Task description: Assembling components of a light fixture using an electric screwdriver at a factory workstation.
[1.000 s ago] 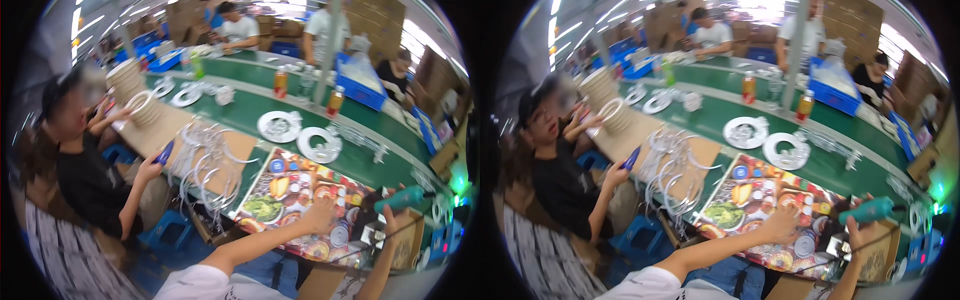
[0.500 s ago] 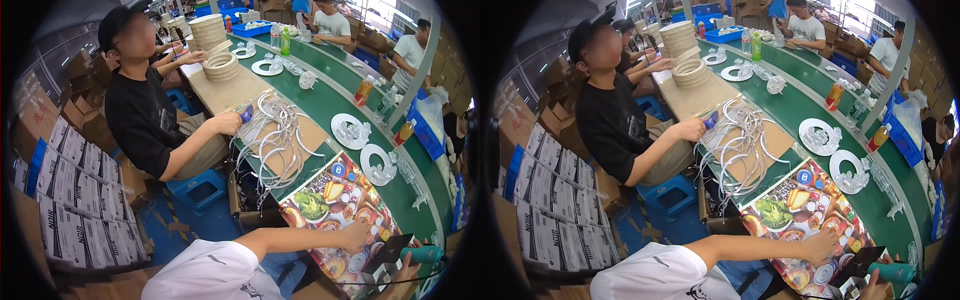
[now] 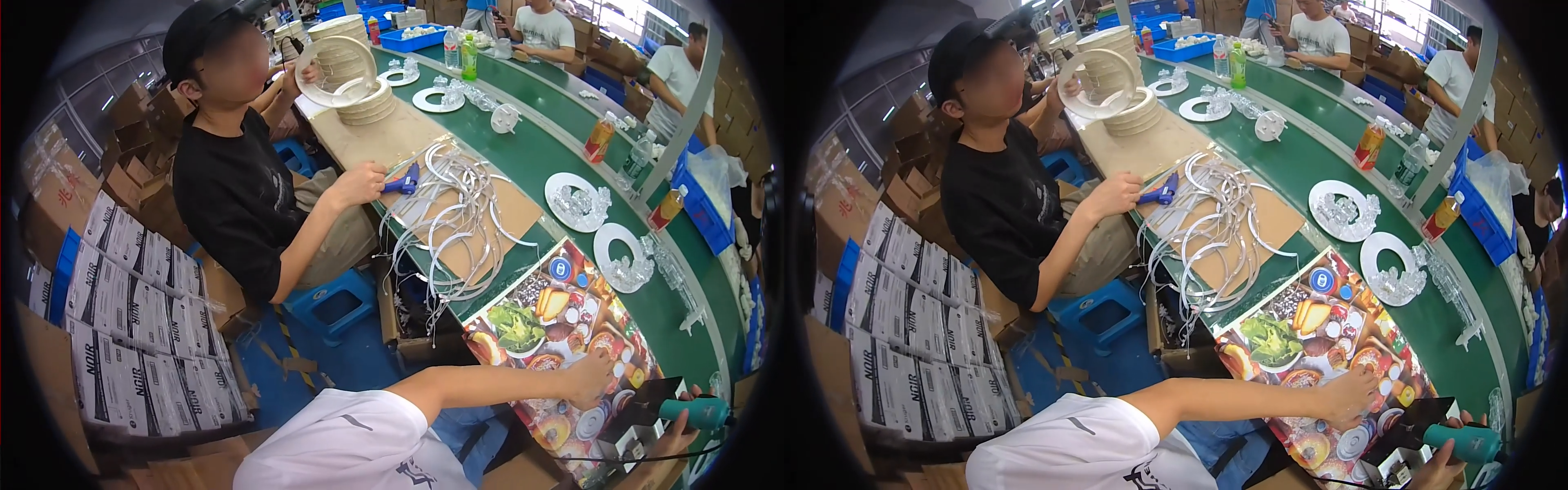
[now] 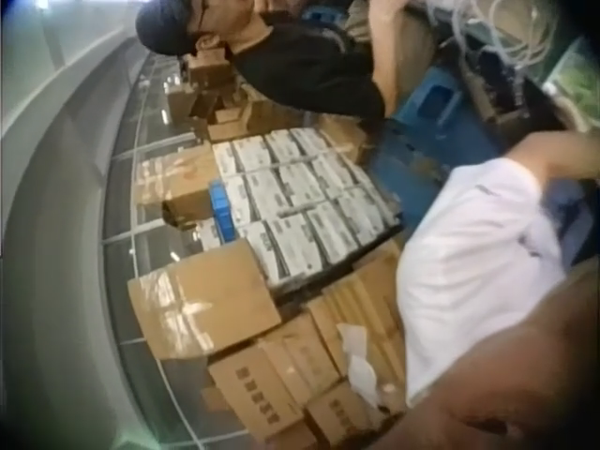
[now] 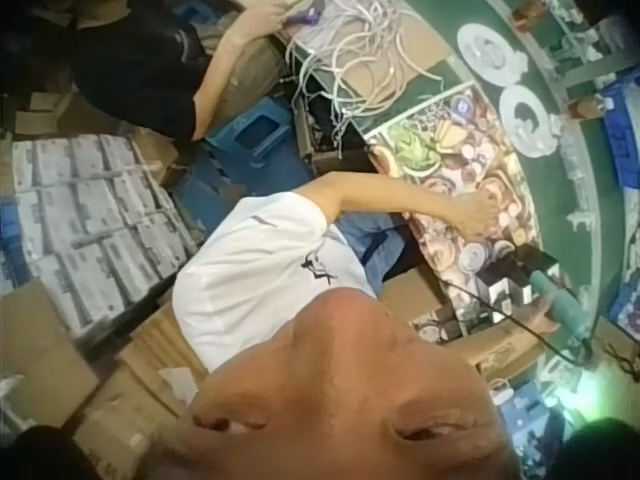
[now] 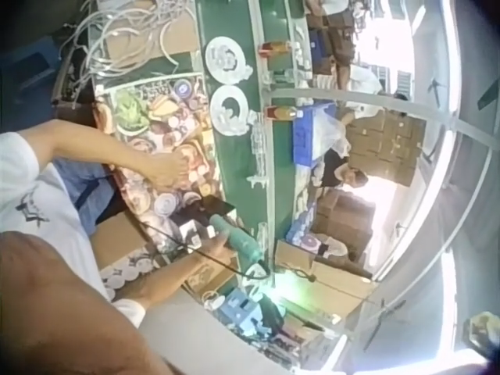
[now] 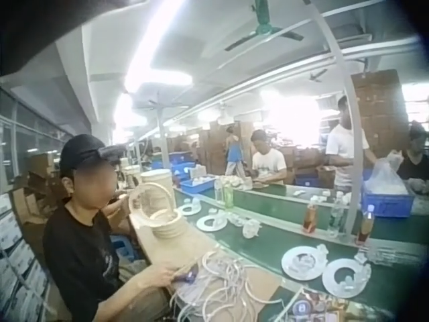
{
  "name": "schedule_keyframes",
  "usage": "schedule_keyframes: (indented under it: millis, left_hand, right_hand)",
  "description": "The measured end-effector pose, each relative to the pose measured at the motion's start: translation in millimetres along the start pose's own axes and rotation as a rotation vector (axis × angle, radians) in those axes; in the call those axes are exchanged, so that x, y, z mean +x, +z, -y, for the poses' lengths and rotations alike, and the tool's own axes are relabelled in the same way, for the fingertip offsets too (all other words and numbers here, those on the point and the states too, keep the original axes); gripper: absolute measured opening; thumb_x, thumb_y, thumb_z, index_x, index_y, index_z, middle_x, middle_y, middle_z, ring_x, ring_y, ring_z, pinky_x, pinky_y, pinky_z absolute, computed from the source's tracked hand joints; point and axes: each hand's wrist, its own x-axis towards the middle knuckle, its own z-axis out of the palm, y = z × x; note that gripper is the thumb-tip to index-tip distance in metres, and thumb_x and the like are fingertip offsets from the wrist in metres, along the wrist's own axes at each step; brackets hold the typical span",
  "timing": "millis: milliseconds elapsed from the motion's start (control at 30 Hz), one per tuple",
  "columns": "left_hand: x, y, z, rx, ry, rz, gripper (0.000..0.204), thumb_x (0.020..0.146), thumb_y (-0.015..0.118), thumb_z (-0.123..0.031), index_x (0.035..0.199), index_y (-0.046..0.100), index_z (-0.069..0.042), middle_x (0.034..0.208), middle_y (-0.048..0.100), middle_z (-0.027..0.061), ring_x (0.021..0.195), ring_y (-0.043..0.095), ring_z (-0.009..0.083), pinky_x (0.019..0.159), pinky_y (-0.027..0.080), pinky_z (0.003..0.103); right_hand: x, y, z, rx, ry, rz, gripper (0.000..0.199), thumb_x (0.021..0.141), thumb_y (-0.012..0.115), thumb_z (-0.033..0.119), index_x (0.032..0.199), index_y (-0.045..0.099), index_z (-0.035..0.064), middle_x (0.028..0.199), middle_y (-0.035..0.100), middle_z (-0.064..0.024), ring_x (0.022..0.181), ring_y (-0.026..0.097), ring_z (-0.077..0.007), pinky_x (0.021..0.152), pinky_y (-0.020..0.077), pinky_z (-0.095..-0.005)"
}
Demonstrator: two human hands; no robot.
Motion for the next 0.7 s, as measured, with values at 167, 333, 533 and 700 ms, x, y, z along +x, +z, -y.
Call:
schedule_keyframes:
  millis: [167, 333, 533, 700]
  left_hand:
    - [0.3, -7.0, -0.3, 0.049, 0.011, -0.031, 0.043, 0.061, 0.064, -0.038, 0.079, 0.066, 0.0, 0.094, 0.057, 0.0161, 0.093, 0.051, 0.0283, 0.081, 0.036, 0.04]
    - [-1.8, 0.7, 1.7, 0.038, -0.01, -0.048, 0.042, 0.062, 0.064, -0.039, 0.079, 0.066, -0.001, 0.092, 0.058, 0.0159, 0.093, 0.051, 0.0284, 0.081, 0.036, 0.04]
    - [3.0, -3.0, -3.6, 0.038, -0.002, -0.045, 0.041, 0.062, 0.064, -0.038, 0.079, 0.067, -0.001, 0.092, 0.058, 0.0164, 0.094, 0.051, 0.0293, 0.082, 0.036, 0.041]
    - [-1.2, -5.4, -0.2, 0.018, 0.009, -0.07, 0.04, 0.062, 0.064, -0.038, 0.078, 0.067, -0.001, 0.09, 0.058, 0.0157, 0.093, 0.052, 0.0287, 0.081, 0.036, 0.04]
  right_hand:
    - [4.8, 14.6, 8.8, 0.111, -0.031, -0.071, 0.063, 0.087, 0.065, 0.021, 0.14, 0.035, 0.0023, 0.122, 0.052, -0.0094, 0.096, 0.052, -0.0165, 0.092, 0.0417, -0.0313]
    - [6.8, 17.3, -4.7, 0.2, 0.003, -0.119, 0.052, 0.089, 0.061, 0.011, 0.134, 0.039, -0.0007, 0.111, 0.055, -0.0087, 0.083, 0.052, -0.0139, 0.08, 0.0424, -0.0279]
    - [9.7, 14.5, -3.0, 0.224, -0.049, -0.14, 0.048, 0.088, 0.06, 0.007, 0.131, 0.041, -0.0016, 0.1, 0.054, -0.0077, 0.076, 0.05, -0.0129, 0.073, 0.042, -0.026]
    - [7.8, 19.4, 2.2, 0.186, 0.019, -0.103, 0.059, 0.088, 0.062, 0.015, 0.137, 0.033, -0.0005, 0.106, 0.052, -0.008, 0.084, 0.051, -0.0165, 0.085, 0.0423, -0.0328]
